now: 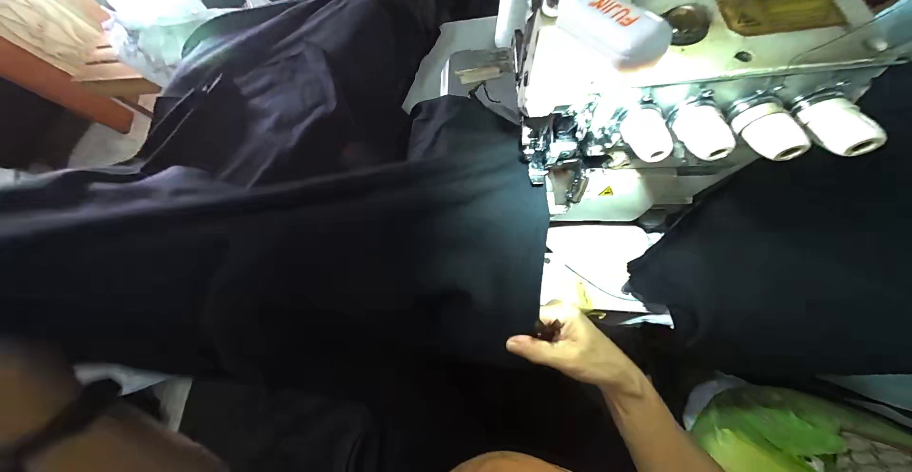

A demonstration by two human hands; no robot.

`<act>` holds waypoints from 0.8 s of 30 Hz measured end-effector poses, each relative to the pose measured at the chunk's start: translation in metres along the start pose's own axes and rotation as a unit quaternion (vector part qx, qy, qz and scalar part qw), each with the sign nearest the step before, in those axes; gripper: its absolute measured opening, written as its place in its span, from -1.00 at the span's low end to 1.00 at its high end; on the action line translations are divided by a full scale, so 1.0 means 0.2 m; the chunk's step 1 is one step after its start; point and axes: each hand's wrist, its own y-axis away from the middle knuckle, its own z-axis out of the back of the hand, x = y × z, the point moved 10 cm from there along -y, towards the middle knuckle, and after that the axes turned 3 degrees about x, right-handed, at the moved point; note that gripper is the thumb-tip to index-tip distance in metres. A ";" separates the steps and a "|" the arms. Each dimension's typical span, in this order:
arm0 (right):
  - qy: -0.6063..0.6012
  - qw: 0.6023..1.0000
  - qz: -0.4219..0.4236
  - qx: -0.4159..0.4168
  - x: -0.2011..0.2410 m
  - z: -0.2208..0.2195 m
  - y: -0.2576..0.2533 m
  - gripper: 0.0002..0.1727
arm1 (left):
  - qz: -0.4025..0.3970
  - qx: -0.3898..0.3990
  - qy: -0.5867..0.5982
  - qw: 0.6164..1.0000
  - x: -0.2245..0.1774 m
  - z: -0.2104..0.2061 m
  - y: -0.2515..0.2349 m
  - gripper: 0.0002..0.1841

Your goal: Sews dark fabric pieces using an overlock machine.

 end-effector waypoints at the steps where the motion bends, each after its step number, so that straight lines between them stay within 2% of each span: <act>1: -0.031 0.999 0.001 -0.004 -0.02 -0.03 0.02 -0.74 | -0.051 0.053 0.006 0.997 -0.15 -0.13 -0.02 -0.71; 3: -0.080 0.996 -0.004 -0.034 -0.07 -0.05 0.04 -0.79 | -0.147 0.129 -0.028 0.980 -0.40 -0.36 0.03 -0.47; 4: -0.085 0.995 -0.003 -0.058 -0.08 -0.04 0.04 -0.79 | -0.192 0.170 -0.036 0.966 -0.52 -0.48 0.14 -0.43; 6: -0.036 0.995 0.017 -0.095 -0.07 -0.03 0.05 -0.77 | -0.281 0.265 0.016 0.922 -0.72 -0.73 0.55 -0.49; 8: 0.059 0.992 0.072 -0.084 0.01 -0.05 0.05 -0.73 | -0.325 0.381 0.053 0.864 -0.73 -0.97 1.05 -0.49; 10: 0.112 0.986 0.111 -0.052 0.07 -0.06 0.05 -0.69 | -0.370 0.394 -0.033 0.841 -0.65 -1.14 1.38 -0.57; 12: 0.131 0.984 0.118 -0.022 0.08 -0.05 0.06 -0.66 | -0.348 0.370 -0.054 0.860 -0.56 -1.18 1.39 -0.70; 14: 0.116 0.988 0.092 -0.035 0.05 0.00 0.07 -0.66 | -0.340 0.311 -0.005 0.888 -0.60 -1.06 1.28 -0.76; 15: 0.104 0.990 0.072 -0.061 0.02 0.03 0.07 -0.65 | -0.355 0.285 0.027 0.890 -0.67 -0.96 1.25 -0.75; 16: 0.092 0.991 0.057 -0.084 0.00 0.05 0.08 -0.62 | -0.379 0.281 0.054 0.880 -0.75 -0.87 1.25 -0.68; 17: 0.073 0.992 0.055 -0.089 -0.02 0.06 0.09 -0.59 | -0.406 0.314 0.072 0.856 -0.83 -0.81 1.30 -0.59; 19: 0.042 0.994 0.077 -0.068 -0.01 0.04 0.09 -0.58 | -0.450 0.413 0.106 0.785 -0.90 -0.81 1.45 -0.65; 20: 0.037 0.994 0.080 -0.070 0.00 0.05 0.09 -0.60 | -0.475 0.435 0.098 0.758 -0.89 -0.86 1.51 -0.70; 22: 0.034 0.991 0.049 -0.118 -0.01 0.09 0.08 -0.59 | -0.513 0.432 0.082 0.738 -0.86 -0.97 1.55 -0.74; 24: 0.016 0.986 0.023 -0.166 -0.02 0.14 0.04 -0.63 | -0.532 0.409 0.077 0.738 -0.89 -1.03 1.54 -0.77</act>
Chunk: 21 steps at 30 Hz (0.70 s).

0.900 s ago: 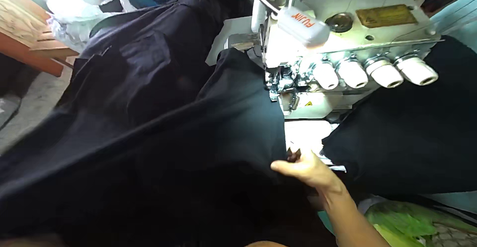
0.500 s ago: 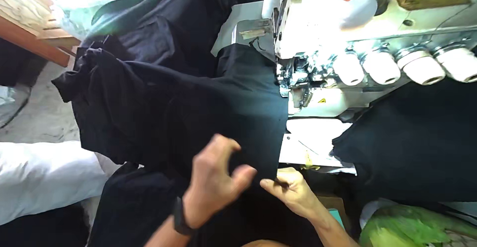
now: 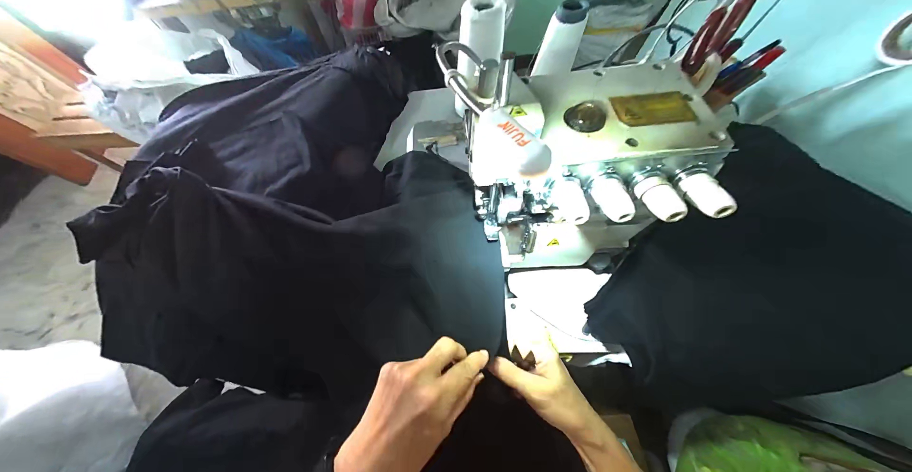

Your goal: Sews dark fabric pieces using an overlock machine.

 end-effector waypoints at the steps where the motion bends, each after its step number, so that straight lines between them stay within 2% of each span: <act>1: -0.012 1.000 -0.005 -0.020 0.01 0.02 -0.03 -0.71 | -0.004 -0.010 -0.008 1.000 0.00 0.01 -0.03 -0.78; 4: -0.036 0.997 0.006 -0.069 0.05 0.06 -0.12 -0.82 | 0.004 -0.030 -0.049 0.998 0.00 0.03 -0.16 -0.78; 6: -0.048 0.994 0.006 -0.101 0.07 0.07 -0.18 -0.74 | 0.026 -0.033 -0.089 0.995 0.01 0.04 -0.24 -0.77; 11: -0.051 0.988 0.022 -0.147 0.12 0.08 -0.26 -0.72 | 0.067 -0.094 -0.134 0.984 0.03 0.02 -0.35 -0.80; 14: -0.014 0.986 0.056 -0.158 0.16 0.09 -0.25 -0.71 | 0.101 -0.122 -0.128 0.979 0.00 -0.01 -0.28 -0.83; 18: 0.084 0.984 0.125 -0.094 0.24 0.05 -0.21 -0.64 | 0.167 -0.118 -0.056 0.977 0.07 -0.01 -0.05 -0.80; 21: 0.060 0.980 0.172 -0.078 0.21 0.03 -0.16 -0.58 | 0.129 -0.168 0.023 0.977 0.08 0.07 0.00 -0.78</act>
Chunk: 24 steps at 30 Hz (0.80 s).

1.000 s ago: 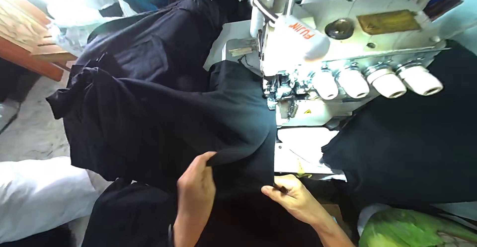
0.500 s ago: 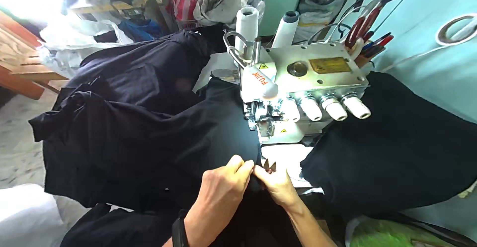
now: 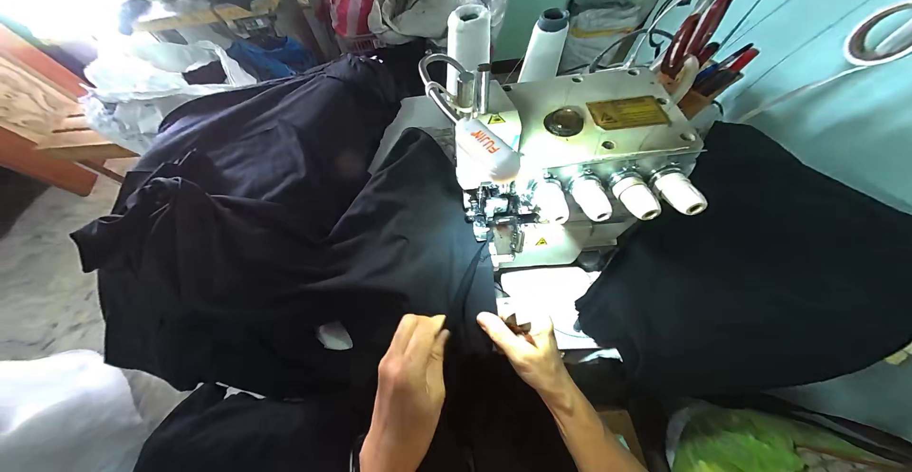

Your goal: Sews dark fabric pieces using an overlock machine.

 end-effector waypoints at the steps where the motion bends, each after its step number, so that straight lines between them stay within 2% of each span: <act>1: -0.006 1.000 0.005 -0.005 -0.01 0.00 0.01 -0.59 | -0.020 0.006 0.005 1.000 -0.04 0.02 -0.01 -0.77; 4: -0.018 1.000 -0.002 -0.018 -0.04 0.01 0.01 -0.59 | -0.060 0.052 -0.041 0.996 -0.13 0.00 -0.07 -0.79; 8: -0.024 0.999 -0.018 -0.034 -0.05 0.01 -0.02 -0.57 | -0.072 0.082 -0.125 0.986 -0.12 -0.09 -0.19 -0.78; 13: -0.025 0.998 -0.022 -0.053 -0.04 0.01 -0.03 -0.57 | -0.065 0.059 -0.173 0.981 -0.14 -0.14 -0.30 -0.79; 17: -0.009 0.998 -0.012 -0.066 -0.01 0.01 -0.01 -0.58 | -0.062 0.047 -0.188 0.979 -0.16 -0.15 -0.28 -0.81; 21: 0.078 0.996 0.034 -0.027 0.06 0.00 0.01 -0.59 | -0.027 0.046 -0.183 0.982 -0.14 -0.11 -0.16 -0.84; 24: 0.109 0.991 0.053 0.058 0.15 -0.05 0.06 -0.52 | 0.012 0.062 -0.193 0.979 -0.05 -0.10 -0.07 -0.85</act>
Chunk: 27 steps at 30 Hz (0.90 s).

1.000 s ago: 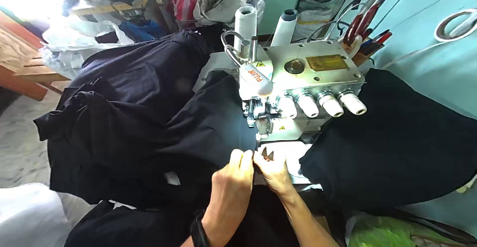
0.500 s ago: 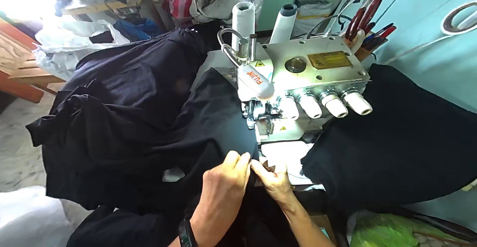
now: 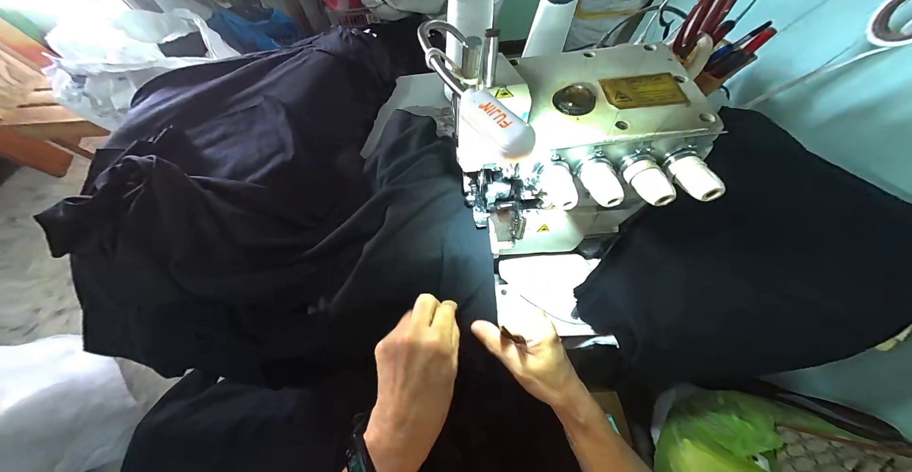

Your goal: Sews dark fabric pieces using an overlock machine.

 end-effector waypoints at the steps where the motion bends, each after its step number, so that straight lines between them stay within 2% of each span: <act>1: -0.029 0.999 -0.011 0.035 0.02 -0.02 0.02 -0.50 | 0.002 -0.011 0.000 1.000 0.03 0.00 0.01 -0.83; 3: -0.060 0.995 -0.030 0.067 0.02 -0.04 0.06 -0.49 | -0.013 -0.054 0.016 0.998 0.06 0.04 0.00 -0.81; 5: -0.036 0.997 -0.051 0.036 0.01 -0.01 0.10 -0.56 | -0.074 -0.080 0.073 0.991 0.04 0.09 0.03 -0.85; 7: -0.106 0.989 -0.106 0.002 -0.02 0.01 0.14 -0.90 | -0.172 -0.069 0.158 0.970 -0.03 0.12 0.11 -0.92; 8: -0.168 0.975 -0.143 0.003 -0.03 0.01 0.16 -0.86 | -0.214 -0.057 0.203 0.954 -0.05 0.10 0.16 -0.95; 9: -0.216 0.959 -0.181 0.007 -0.04 0.00 0.19 -0.67 | -0.236 -0.049 0.236 0.941 -0.06 0.08 0.20 -0.97; 11: -0.238 0.945 -0.224 0.007 -0.07 -0.02 0.23 -0.38 | -0.236 -0.047 0.261 0.935 -0.03 0.02 0.24 -0.96; 12: -0.231 0.945 -0.233 0.005 -0.07 -0.02 0.24 -0.32 | -0.229 -0.044 0.256 0.938 -0.03 0.00 0.26 -0.95; 14: -0.208 0.952 -0.225 0.002 -0.06 -0.01 0.26 -0.27 | -0.214 -0.033 0.243 0.945 -0.03 -0.01 0.27 -0.93; 18: -0.139 0.978 -0.153 0.029 0.01 -0.01 0.26 -0.23 | -0.199 -0.052 0.258 0.944 -0.06 0.03 0.27 -0.96; 22: -0.092 0.989 -0.111 0.033 0.07 -0.01 0.27 -0.21 | -0.187 -0.020 0.239 0.953 -0.11 0.04 0.27 -0.94; 25: -0.059 0.995 -0.066 0.056 0.10 -0.02 0.27 -0.30 | -0.193 0.000 0.219 0.956 -0.13 0.03 0.27 -0.92; 27: 0.007 0.997 -0.009 0.075 0.15 -0.01 0.25 -0.51 | -0.179 -0.026 0.238 0.954 -0.12 0.02 0.29 -0.93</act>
